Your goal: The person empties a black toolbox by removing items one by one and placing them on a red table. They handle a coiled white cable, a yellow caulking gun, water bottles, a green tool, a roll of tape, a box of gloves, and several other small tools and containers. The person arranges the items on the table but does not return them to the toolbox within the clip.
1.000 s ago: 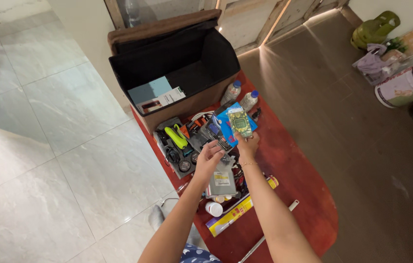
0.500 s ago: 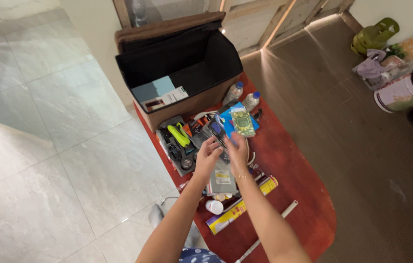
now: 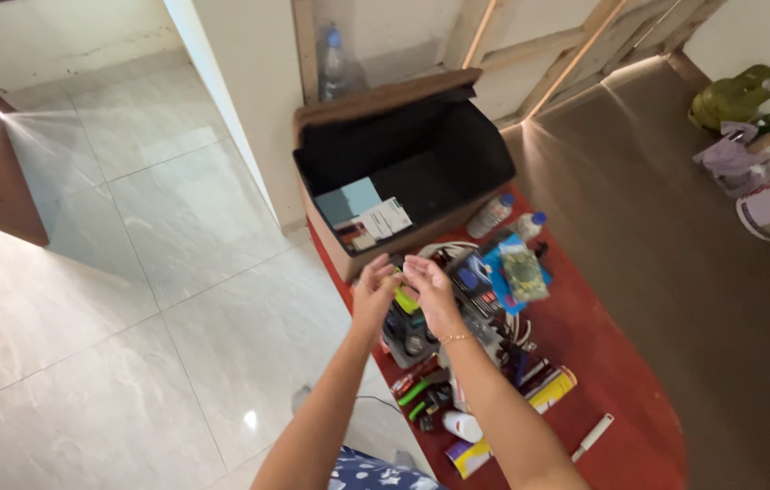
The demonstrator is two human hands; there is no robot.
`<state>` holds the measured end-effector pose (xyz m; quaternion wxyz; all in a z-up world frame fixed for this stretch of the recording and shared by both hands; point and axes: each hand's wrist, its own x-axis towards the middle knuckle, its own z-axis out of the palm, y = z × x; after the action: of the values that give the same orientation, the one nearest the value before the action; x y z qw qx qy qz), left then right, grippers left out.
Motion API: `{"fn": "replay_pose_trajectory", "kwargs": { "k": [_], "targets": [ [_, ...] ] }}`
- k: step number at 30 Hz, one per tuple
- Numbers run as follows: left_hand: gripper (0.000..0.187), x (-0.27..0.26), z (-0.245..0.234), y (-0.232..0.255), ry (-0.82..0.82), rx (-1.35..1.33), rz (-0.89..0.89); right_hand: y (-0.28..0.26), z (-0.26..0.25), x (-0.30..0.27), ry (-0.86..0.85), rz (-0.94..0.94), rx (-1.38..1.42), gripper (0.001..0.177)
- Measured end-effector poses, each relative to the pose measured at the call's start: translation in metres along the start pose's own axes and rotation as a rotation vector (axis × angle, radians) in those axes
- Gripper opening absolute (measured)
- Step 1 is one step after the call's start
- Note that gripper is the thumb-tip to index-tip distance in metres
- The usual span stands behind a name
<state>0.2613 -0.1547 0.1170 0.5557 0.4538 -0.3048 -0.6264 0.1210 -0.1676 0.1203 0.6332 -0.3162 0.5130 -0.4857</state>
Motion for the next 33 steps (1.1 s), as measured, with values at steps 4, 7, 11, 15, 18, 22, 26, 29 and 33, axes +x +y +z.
{"fn": "replay_pose_trajectory", "kwargs": {
  "k": [4, 7, 11, 15, 18, 22, 26, 29, 33],
  "targets": [
    [0.057, 0.037, -0.052, 0.046, 0.054, 0.065, -0.052, -0.015, 0.039, 0.051, 0.027, -0.051, 0.019, 0.036],
    [0.056, 0.056, -0.071, 0.068, 0.033, 0.062, -0.042, -0.018, 0.047, 0.072, 0.046, -0.039, 0.027, 0.036],
    [0.057, 0.08, -0.08, 0.074, 0.039, 0.052, -0.117, -0.021, 0.055, 0.111, 0.052, -0.005, -0.025, 0.037],
    [0.055, 0.119, -0.091, 0.056, 0.036, 0.112, -0.084, -0.012, 0.044, 0.161, 0.036, 0.076, -0.181, 0.041],
    [0.052, 0.157, -0.096, 0.032, 0.043, 0.111, -0.121, 0.008, 0.028, 0.198, 0.007, 0.023, -0.541, 0.046],
    [0.049, 0.221, -0.09, 0.014, 0.06, 0.116, -0.139, 0.054, 0.034, 0.234, -0.12, -0.146, -1.154, 0.057],
    [0.054, 0.269, -0.086, -0.015, 0.066, 0.456, -0.336, 0.101, 0.053, 0.257, -0.478, -0.055, -1.526, 0.057],
    [0.056, 0.305, -0.089, -0.045, 0.011, 0.877, -0.19, 0.125, 0.053, 0.268, -0.559, 0.329, -1.663, 0.059],
    [0.053, 0.344, -0.096, -0.084, -0.161, 1.177, -0.23, 0.142, 0.054, 0.273, -0.68, 0.231, -1.634, 0.055]
  ]
}}
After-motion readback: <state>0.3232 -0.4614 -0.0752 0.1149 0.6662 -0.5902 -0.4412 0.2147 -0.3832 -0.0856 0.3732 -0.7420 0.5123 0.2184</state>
